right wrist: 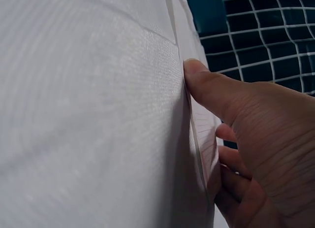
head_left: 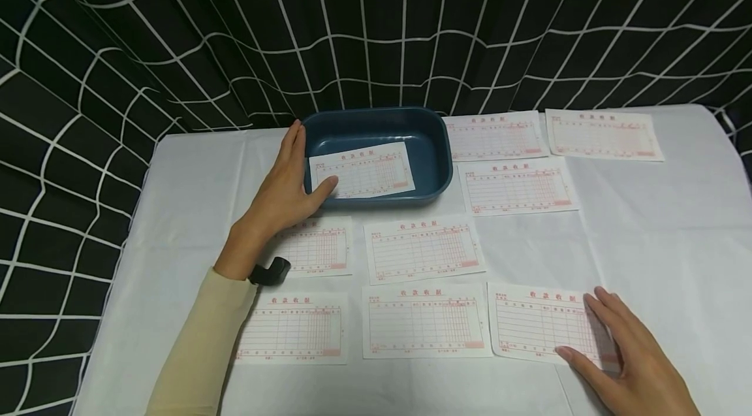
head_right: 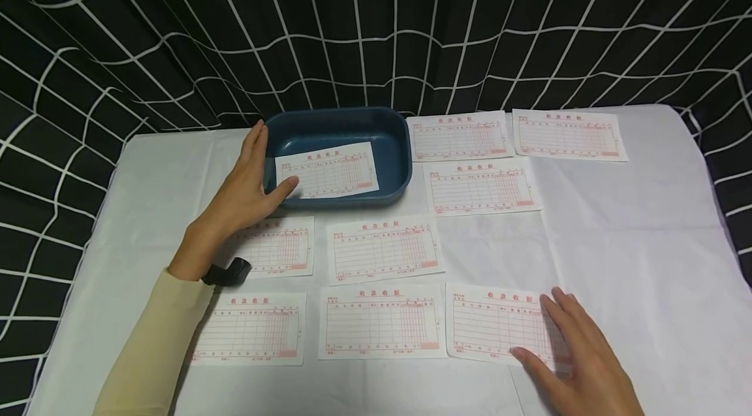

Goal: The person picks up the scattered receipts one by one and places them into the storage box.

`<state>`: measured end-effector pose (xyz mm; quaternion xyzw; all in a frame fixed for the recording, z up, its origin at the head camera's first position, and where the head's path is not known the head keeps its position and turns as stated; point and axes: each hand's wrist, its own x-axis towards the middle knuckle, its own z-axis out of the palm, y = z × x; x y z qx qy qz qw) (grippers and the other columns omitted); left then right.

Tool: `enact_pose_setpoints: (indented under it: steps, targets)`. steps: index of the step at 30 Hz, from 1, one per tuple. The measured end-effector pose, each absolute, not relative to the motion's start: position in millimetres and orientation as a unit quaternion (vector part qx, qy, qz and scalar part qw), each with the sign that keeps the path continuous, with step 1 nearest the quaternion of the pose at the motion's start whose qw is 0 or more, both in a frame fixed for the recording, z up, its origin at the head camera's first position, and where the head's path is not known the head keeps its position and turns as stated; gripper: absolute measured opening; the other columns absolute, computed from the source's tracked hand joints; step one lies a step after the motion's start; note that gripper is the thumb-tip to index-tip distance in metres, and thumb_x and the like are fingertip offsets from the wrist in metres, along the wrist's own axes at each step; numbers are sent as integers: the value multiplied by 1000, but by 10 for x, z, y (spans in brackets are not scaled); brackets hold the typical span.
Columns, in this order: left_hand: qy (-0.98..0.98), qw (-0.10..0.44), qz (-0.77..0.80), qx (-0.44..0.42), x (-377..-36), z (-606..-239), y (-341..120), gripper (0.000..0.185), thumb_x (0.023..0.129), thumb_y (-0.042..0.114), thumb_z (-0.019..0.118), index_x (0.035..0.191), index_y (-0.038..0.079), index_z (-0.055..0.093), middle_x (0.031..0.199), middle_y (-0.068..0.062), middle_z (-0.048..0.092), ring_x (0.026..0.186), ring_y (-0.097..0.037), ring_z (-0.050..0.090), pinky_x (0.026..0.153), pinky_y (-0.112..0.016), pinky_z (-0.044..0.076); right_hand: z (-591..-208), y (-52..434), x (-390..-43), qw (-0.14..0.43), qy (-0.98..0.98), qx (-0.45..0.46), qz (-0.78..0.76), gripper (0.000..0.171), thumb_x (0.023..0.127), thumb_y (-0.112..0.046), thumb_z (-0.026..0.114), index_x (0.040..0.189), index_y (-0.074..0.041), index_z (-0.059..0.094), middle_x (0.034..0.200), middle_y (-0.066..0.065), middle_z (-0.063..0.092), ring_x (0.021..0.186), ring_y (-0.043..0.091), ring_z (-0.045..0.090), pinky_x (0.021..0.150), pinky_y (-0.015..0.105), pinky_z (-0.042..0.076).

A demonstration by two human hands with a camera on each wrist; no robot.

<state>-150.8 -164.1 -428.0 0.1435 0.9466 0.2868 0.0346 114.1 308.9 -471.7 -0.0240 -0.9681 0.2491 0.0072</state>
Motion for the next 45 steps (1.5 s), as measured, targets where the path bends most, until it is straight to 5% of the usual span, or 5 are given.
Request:
enact_pose_setpoints:
  steps: [6,13,21,28,45]
  targets:
    - [946,31,287,146,-1506,-4281,-1644,105,98,49,65,170,4,3,181,-9,-5,168,-32,9,132,-58,24,-4682,3059,1138,12,-969,-31,244,106,74,-23,96,161,-2,39,155,32,47,142,55,42,125,67,24]
    - [946,32,287,147,-1504,-4295,-1641,105,98,49,64,170,4,2,181,-11,-3,168,-32,8,133,-57,23,-4595,2965,1134,66,-966,-70,240,92,74,-14,96,155,-9,52,134,25,63,117,48,60,95,-1,19]
    - [947,28,285,146,-1515,-4276,-1656,105,98,49,64,170,4,3,181,-8,-5,169,-31,8,133,-55,23,-4544,2915,1129,140,-949,-108,260,51,78,8,86,127,1,73,114,20,73,106,-38,29,88,-11,26]
    - [945,34,289,148,-1530,-4296,-1641,104,99,50,63,170,5,2,181,-7,-6,169,-31,8,133,-55,25,-4516,2783,1280,106,-948,-194,227,51,83,-13,88,130,-2,72,129,28,68,111,54,66,91,20,49]
    - [947,33,284,149,-1509,-4277,-1643,104,99,49,64,170,3,3,181,-9,-5,168,-32,8,133,-55,24,-4798,2614,1570,74,-945,-186,260,90,81,-13,90,157,5,45,146,41,54,127,69,54,98,76,47]
